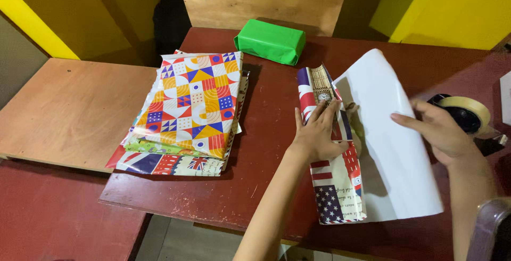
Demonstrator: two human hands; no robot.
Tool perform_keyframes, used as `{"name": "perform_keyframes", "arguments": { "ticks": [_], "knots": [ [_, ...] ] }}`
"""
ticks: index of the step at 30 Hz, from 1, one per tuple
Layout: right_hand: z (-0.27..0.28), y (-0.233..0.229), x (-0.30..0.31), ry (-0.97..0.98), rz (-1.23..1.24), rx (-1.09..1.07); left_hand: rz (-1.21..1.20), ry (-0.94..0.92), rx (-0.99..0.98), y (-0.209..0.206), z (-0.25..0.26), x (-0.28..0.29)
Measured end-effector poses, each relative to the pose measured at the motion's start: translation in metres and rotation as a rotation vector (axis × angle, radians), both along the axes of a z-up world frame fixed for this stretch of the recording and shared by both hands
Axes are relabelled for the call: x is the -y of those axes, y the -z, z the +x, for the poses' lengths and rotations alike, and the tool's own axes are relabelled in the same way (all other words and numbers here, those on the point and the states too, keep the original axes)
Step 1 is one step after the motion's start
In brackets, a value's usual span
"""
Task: The person wraps a small rectangular item in green paper, folds the edges, and secures it with clear tape. Then they place a stuffed toy on a sheet of patterned wrapping paper, fold the paper around the toy, and tape the seams to complete the wrapping.
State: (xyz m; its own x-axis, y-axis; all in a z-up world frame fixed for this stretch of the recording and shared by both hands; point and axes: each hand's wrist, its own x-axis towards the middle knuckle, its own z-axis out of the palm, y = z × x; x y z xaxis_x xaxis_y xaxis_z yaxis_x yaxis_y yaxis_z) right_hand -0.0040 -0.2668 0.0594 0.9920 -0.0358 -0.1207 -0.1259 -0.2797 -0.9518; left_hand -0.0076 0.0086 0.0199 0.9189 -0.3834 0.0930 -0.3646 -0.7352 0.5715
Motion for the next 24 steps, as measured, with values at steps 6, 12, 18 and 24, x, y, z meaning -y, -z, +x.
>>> {"name": "perform_keyframes", "arguments": {
  "ticks": [6,12,18,24],
  "knots": [
    [-0.001,-0.013,-0.066,-0.106,-0.007,0.04,-0.149,-0.016,-0.081,-0.006,-0.002,-0.005],
    [-0.009,-0.005,-0.113,-0.175,-0.231,0.023,-0.218,-0.041,-0.107,0.014,0.013,-0.005],
    [-0.022,0.002,-0.128,-0.318,-0.365,0.203,-0.304,-0.081,0.036,0.042,0.019,-0.009],
    [-0.025,0.008,-0.12,-0.332,-0.601,0.293,-0.336,-0.346,0.331,0.05,-0.006,0.016]
  ]
}}
